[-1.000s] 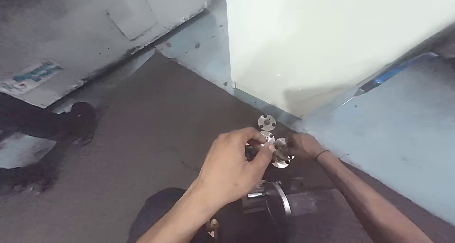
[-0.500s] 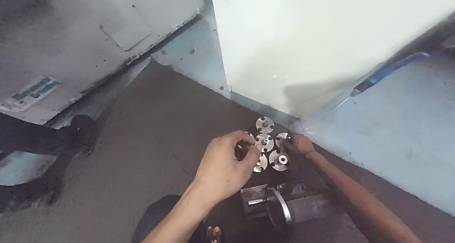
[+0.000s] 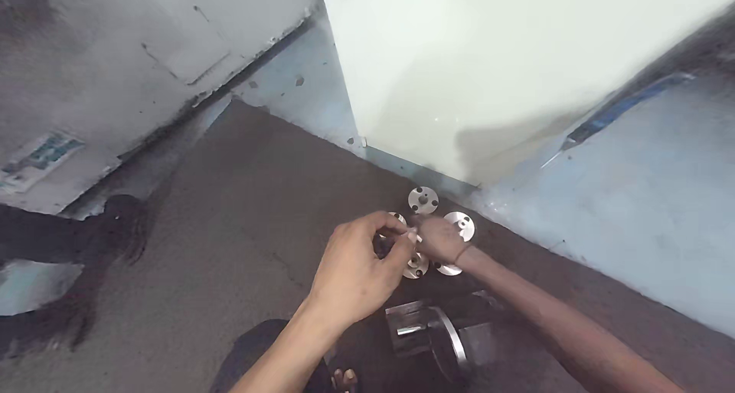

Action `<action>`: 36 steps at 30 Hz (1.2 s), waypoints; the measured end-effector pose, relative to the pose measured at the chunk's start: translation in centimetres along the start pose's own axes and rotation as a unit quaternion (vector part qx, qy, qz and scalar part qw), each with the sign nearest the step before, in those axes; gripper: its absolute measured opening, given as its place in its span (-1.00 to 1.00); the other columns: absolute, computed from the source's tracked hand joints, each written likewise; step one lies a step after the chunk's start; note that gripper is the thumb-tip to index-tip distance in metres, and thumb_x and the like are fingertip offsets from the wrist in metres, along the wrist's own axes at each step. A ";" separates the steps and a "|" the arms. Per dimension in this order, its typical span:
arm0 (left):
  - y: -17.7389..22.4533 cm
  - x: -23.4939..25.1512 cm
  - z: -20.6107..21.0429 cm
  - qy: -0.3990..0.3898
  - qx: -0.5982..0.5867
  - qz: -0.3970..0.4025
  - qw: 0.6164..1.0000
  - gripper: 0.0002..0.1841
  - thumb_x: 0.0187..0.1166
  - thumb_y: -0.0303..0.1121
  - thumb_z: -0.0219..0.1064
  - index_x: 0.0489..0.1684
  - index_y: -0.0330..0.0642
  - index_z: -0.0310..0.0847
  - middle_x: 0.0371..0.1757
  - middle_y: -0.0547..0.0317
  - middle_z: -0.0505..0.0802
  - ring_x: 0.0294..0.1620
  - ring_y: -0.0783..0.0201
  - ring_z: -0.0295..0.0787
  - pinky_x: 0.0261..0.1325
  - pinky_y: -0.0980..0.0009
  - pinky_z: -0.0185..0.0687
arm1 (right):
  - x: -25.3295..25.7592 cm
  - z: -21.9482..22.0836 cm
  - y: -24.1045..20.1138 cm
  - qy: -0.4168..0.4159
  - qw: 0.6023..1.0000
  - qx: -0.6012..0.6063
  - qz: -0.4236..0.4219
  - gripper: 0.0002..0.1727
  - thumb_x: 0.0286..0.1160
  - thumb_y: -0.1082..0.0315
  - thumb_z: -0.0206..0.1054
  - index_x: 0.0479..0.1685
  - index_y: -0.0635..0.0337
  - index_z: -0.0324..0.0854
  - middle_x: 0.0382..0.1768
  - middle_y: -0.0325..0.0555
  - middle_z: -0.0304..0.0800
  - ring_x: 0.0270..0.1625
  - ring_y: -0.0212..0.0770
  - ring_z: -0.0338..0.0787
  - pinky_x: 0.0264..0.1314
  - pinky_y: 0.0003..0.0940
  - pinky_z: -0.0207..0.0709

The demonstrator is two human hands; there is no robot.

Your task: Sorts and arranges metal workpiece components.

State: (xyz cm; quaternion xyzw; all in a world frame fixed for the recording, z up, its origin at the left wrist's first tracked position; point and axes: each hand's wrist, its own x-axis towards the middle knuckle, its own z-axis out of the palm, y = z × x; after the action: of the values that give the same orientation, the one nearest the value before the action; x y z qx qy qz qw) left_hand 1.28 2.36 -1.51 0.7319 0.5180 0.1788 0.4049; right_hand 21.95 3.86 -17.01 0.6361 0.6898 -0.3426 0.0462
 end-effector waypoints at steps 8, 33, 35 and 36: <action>-0.3 0.0 -0.4 0.009 0.007 0.010 1.000 -0.79 0.59 -0.09 0.30 -0.12 0.10 0.81 -0.29 0.54 0.88 -0.33 0.64 0.79 -0.28 0.61 0.74 | 0.9 7.0 -4.9 -0.225 0.954 -0.077 -0.181 -0.58 0.62 0.32 0.36 0.40 0.25 0.59 0.28 0.42 0.66 0.30 0.46 0.68 0.21 0.45 0.53; -0.6 -0.3 -1.9 0.005 0.008 0.017 1.000 -0.79 0.56 -0.19 0.33 -0.09 -0.03 0.82 -0.27 0.41 0.92 -0.39 0.51 0.81 -0.31 0.46 0.76 | 4.2 8.3 -6.1 -0.191 0.949 -0.135 -0.213 -0.75 0.51 0.32 0.45 -0.04 0.37 0.74 -0.01 0.34 0.81 0.12 0.40 0.77 0.05 0.48 0.55; -0.6 -0.2 -1.7 0.004 0.014 0.011 1.000 -0.79 0.55 -0.18 0.34 -0.08 -0.04 0.81 -0.26 0.39 0.92 -0.38 0.49 0.82 -0.31 0.44 0.75 | 4.4 8.4 -6.4 -0.191 0.950 -0.125 -0.213 -0.77 0.56 0.37 0.39 0.01 0.36 0.73 0.04 0.34 0.80 0.17 0.39 0.77 0.13 0.46 0.55; -0.5 -0.1 -1.7 0.002 0.016 0.013 1.000 -0.79 0.56 -0.19 0.35 -0.08 -0.06 0.81 -0.24 0.37 0.92 -0.35 0.48 0.83 -0.27 0.42 0.76 | 4.5 8.4 -6.6 -0.190 0.952 -0.118 -0.209 -0.76 0.54 0.39 0.39 0.04 0.36 0.73 0.07 0.34 0.80 0.20 0.38 0.76 0.16 0.45 0.55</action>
State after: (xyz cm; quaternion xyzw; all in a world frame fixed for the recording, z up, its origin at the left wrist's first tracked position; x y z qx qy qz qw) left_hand -0.23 2.99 -0.91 0.7450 0.5119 0.1773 0.3892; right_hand 11.99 3.52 -22.91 0.3910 0.8214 -0.3748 0.1786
